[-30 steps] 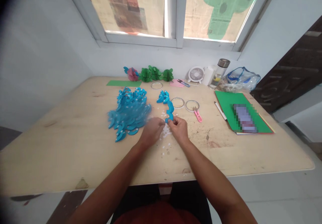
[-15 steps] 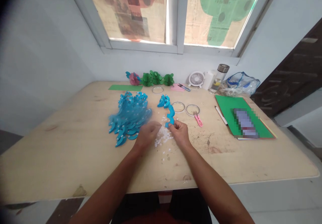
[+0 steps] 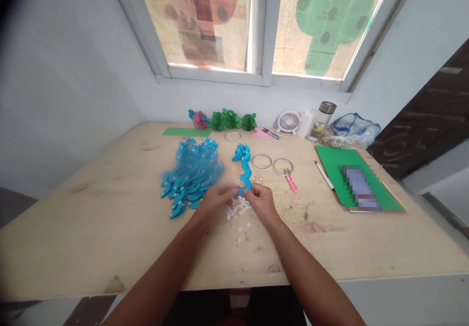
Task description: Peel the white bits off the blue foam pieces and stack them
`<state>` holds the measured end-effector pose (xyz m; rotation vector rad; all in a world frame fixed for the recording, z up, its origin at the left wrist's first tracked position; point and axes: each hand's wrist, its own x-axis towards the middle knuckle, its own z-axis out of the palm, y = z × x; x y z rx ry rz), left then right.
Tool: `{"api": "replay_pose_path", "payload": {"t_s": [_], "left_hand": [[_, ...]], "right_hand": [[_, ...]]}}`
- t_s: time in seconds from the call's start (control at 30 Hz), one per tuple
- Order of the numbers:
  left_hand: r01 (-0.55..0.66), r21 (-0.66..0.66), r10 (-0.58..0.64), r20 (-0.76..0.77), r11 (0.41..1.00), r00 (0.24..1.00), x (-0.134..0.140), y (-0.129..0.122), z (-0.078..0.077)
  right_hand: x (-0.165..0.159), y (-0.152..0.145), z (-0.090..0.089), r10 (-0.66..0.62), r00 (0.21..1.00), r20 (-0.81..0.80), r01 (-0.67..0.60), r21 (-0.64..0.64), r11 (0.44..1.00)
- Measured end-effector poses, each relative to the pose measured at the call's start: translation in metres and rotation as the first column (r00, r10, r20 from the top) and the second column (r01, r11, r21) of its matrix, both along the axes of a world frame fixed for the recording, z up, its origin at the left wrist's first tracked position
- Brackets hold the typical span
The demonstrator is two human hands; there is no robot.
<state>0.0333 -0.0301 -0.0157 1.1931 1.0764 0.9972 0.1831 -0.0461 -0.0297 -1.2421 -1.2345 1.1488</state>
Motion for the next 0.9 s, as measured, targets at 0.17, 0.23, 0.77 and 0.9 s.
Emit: {"api": "replay_pose_path", "payload": {"t_s": [0.17, 0.23, 0.77, 0.9], "left_hand": [[-0.022, -0.033, 0.024, 0.079, 0.999, 0.997, 0.001, 0.0, -0.005], [-0.007, -0.042, 0.012, 0.103, 0.999, 0.995, 0.001, 0.0, -0.005], [-0.066, 0.111, 0.073, -0.059, 0.992, 0.996, -0.001, -0.002, 0.003], [-0.105, 0.184, 0.127, -0.113, 0.977, 0.985, -0.018, -0.006, 0.017]], "right_hand": [[-0.001, 0.0, 0.0, 0.022, 1.0, 0.015, -0.022, 0.003, 1.0], [-0.001, -0.001, 0.001, 0.027, 1.0, 0.017, -0.027, 0.003, 1.0], [0.0, 0.0, 0.003, -0.004, 1.0, 0.016, 0.004, -0.008, 1.0], [-0.001, 0.0, 0.004, 0.001, 1.0, 0.012, -0.001, -0.027, 1.0]]}}
